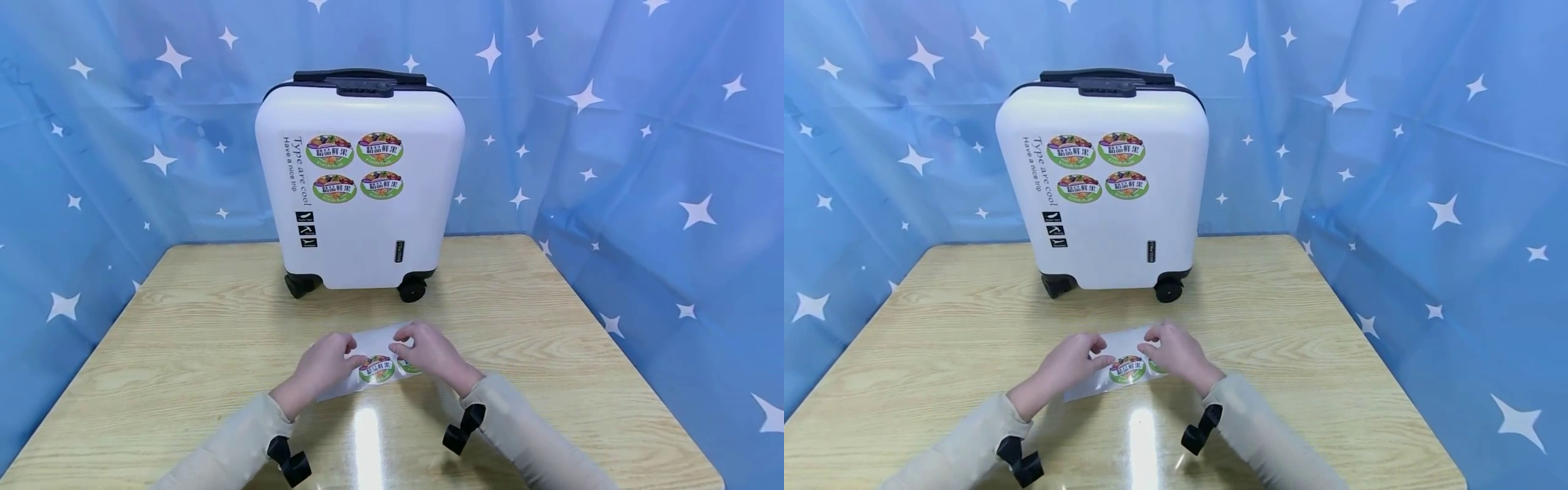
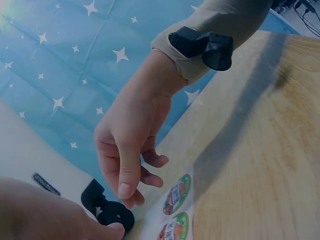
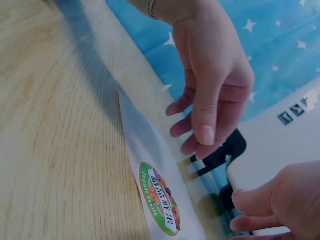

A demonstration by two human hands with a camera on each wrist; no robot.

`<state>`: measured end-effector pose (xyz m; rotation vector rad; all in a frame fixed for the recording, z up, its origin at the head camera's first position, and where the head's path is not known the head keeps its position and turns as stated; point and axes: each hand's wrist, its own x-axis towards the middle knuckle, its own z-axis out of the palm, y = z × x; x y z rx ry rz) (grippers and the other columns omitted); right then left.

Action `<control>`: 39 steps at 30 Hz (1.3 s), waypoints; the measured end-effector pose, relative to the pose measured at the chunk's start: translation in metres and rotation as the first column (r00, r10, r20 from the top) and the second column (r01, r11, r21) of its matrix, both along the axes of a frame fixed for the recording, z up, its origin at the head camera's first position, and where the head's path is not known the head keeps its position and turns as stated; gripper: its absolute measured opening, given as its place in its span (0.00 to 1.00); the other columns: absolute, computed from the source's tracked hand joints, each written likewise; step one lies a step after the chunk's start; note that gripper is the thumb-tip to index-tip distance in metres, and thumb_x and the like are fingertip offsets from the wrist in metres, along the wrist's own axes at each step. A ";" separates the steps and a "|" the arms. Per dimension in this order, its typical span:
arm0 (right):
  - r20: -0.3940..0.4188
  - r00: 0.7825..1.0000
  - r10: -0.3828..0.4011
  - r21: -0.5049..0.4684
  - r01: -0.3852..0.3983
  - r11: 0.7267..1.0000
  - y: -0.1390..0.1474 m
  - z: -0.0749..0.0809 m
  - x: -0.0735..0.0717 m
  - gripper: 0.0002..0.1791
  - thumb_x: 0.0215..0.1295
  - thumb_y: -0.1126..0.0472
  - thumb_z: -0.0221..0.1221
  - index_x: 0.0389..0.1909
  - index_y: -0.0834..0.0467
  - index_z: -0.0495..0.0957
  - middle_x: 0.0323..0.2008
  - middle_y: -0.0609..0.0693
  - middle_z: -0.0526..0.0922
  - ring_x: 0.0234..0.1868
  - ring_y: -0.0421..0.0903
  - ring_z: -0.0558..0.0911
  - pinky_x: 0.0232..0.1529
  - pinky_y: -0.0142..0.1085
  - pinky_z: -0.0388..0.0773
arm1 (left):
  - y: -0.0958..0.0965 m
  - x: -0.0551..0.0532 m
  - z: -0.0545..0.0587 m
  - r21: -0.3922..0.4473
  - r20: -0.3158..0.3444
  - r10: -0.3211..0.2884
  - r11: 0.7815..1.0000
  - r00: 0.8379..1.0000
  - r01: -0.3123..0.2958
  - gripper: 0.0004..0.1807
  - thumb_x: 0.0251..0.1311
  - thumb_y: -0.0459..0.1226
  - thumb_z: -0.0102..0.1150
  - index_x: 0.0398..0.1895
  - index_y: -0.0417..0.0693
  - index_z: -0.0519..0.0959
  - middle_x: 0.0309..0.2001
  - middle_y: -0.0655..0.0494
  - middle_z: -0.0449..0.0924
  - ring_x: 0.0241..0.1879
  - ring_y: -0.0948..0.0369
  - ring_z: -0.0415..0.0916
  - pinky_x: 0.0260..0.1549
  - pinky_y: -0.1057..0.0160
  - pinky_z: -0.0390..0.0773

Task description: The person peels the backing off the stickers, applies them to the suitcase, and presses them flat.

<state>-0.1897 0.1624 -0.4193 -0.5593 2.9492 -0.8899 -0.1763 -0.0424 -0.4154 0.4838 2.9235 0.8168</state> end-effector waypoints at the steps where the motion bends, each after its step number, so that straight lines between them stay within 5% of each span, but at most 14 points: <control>1: 0.003 1.000 -0.001 0.002 0.001 1.000 0.000 0.000 0.000 0.11 0.60 0.57 0.61 0.38 0.61 0.82 0.37 0.51 0.80 0.36 0.45 0.78 0.37 0.40 0.75 | 0.000 0.001 -0.001 -0.003 -0.005 0.004 1.000 1.000 -0.004 0.18 0.52 0.44 0.66 0.39 0.38 0.80 0.37 0.49 0.80 0.31 0.58 0.75 0.28 0.58 0.75; 8: 0.029 0.999 0.026 0.048 -0.027 0.998 0.000 -0.004 0.001 0.15 0.59 0.56 0.62 0.42 0.63 0.81 0.38 0.52 0.78 0.39 0.47 0.77 0.41 0.42 0.75 | -0.001 0.009 -0.011 -0.141 -0.074 0.040 0.989 0.996 -0.050 0.19 0.48 0.48 0.69 0.30 0.40 0.81 0.32 0.48 0.76 0.29 0.56 0.72 0.20 0.59 0.74; 19: 0.086 0.994 0.066 0.124 -0.077 0.989 -0.003 -0.011 0.006 0.22 0.58 0.54 0.63 0.48 0.64 0.78 0.38 0.54 0.72 0.34 0.43 0.72 0.34 0.36 0.74 | -0.002 0.028 -0.024 -0.270 -0.147 0.071 0.957 0.987 -0.109 0.26 0.48 0.54 0.65 0.21 0.37 0.76 0.32 0.42 0.70 0.34 0.50 0.68 0.26 0.55 0.75; 24: 0.101 0.992 0.076 0.164 -0.092 0.982 -0.006 -0.012 0.009 0.26 0.56 0.54 0.65 0.53 0.63 0.76 0.38 0.53 0.72 0.34 0.43 0.71 0.34 0.37 0.73 | 0.000 0.032 -0.032 -0.276 -0.164 0.099 0.951 0.981 -0.143 0.29 0.47 0.55 0.66 0.23 0.34 0.75 0.29 0.44 0.66 0.31 0.52 0.66 0.21 0.58 0.73; 31: 0.116 0.986 0.123 0.162 -0.141 0.977 -0.008 -0.019 0.008 0.18 0.54 0.55 0.66 0.44 0.61 0.82 0.31 0.48 0.71 0.30 0.40 0.67 0.29 0.32 0.69 | 0.001 0.032 -0.038 -0.280 -0.210 0.105 0.946 0.972 -0.163 0.31 0.47 0.56 0.65 0.23 0.32 0.73 0.28 0.45 0.63 0.29 0.54 0.63 0.18 0.61 0.70; 39: 0.076 0.988 0.132 0.179 -0.144 0.973 -0.011 -0.023 0.008 0.20 0.54 0.56 0.66 0.45 0.64 0.81 0.32 0.49 0.74 0.29 0.39 0.69 0.29 0.30 0.70 | 0.003 0.031 -0.041 -0.247 -0.229 0.114 0.954 0.967 -0.171 0.32 0.51 0.54 0.63 0.28 0.27 0.76 0.26 0.47 0.62 0.26 0.55 0.62 0.18 0.62 0.69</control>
